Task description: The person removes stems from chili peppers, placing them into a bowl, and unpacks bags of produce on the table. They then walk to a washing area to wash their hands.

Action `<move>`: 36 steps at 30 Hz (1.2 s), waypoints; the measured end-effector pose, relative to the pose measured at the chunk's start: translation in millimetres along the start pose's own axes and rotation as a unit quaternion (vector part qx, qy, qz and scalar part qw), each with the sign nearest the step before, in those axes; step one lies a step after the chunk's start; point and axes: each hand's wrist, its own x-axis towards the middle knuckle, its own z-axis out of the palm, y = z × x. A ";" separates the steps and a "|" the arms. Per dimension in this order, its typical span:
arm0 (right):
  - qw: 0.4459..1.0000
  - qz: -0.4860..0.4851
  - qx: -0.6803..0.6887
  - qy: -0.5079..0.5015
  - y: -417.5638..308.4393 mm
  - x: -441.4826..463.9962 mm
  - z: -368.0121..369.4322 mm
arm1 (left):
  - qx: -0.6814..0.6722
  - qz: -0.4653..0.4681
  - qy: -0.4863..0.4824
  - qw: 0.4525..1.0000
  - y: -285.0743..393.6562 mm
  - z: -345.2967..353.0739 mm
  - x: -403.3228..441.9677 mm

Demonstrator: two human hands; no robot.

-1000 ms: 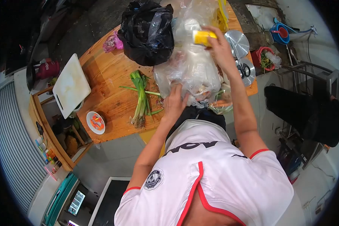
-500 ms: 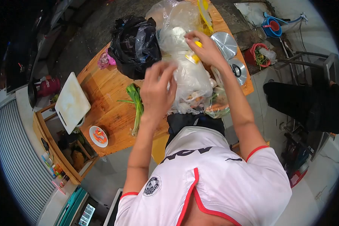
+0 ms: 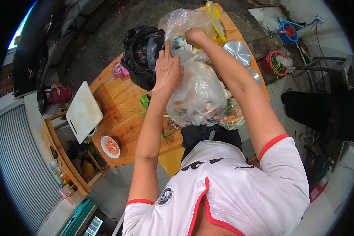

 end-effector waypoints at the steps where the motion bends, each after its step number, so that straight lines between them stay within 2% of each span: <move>1: 1.000 0.001 -0.009 0.002 -0.8 4.5 -0.7 | 0.002 0.009 0.006 1.000 -1.0 1.5 -1.9; 5: 1.000 -0.008 -0.020 -0.008 -1.0 12.2 -6.1 | -0.024 0.010 0.011 1.000 0.3 3.9 -8.6; 7: 0.999 0.001 -0.052 0.001 -4.3 8.9 -9.2 | -0.035 0.009 0.008 0.999 2.1 3.3 -10.1; 10: 0.994 0.030 -0.087 -0.051 -13.8 9.1 -20.5 | -0.046 0.011 0.015 0.999 3.8 3.9 -12.0; 13: 0.991 0.043 -0.119 -0.043 -20.0 8.1 -24.9 | -0.040 0.022 0.007 0.999 9.0 -2.7 -15.3; 16: 0.986 0.042 -0.164 0.008 -18.5 35.8 -4.0 | -0.050 0.025 0.009 0.998 9.0 2.1 -17.0; 20: 0.969 0.006 -0.111 0.222 -21.7 50.9 12.2 | -0.069 0.026 0.010 0.997 11.7 0.2 -16.5; 21: 0.974 0.014 -0.076 0.213 -28.2 36.5 -6.3 | -0.077 0.029 0.010 0.997 10.6 1.2 -16.5; 24: 0.944 -0.051 -0.160 0.283 -21.5 18.4 6.5 | -0.076 0.049 0.079 0.993 7.9 9.1 -17.5; 26: 0.961 -0.113 -0.147 0.204 -14.8 7.0 7.6 | -0.085 0.031 0.047 0.995 6.8 10.7 -21.4; 28: 0.966 -0.162 -0.088 0.180 -18.9 -45.5 -18.0 | -0.098 0.009 0.015 0.995 7.5 6.3 -21.6; 31: 0.937 -0.218 -0.052 0.267 -13.5 -140.7 -41.2 | -0.114 0.010 0.021 0.993 11.2 3.5 -26.9; 33: 0.960 -0.149 -0.004 0.239 0.8 -187.4 -59.3 | -0.112 0.021 0.038 0.993 10.9 5.5 -28.0; 36: 0.916 -0.119 0.092 0.371 26.6 -267.1 -102.9 | -0.104 0.028 0.046 0.993 11.0 11.3 -33.3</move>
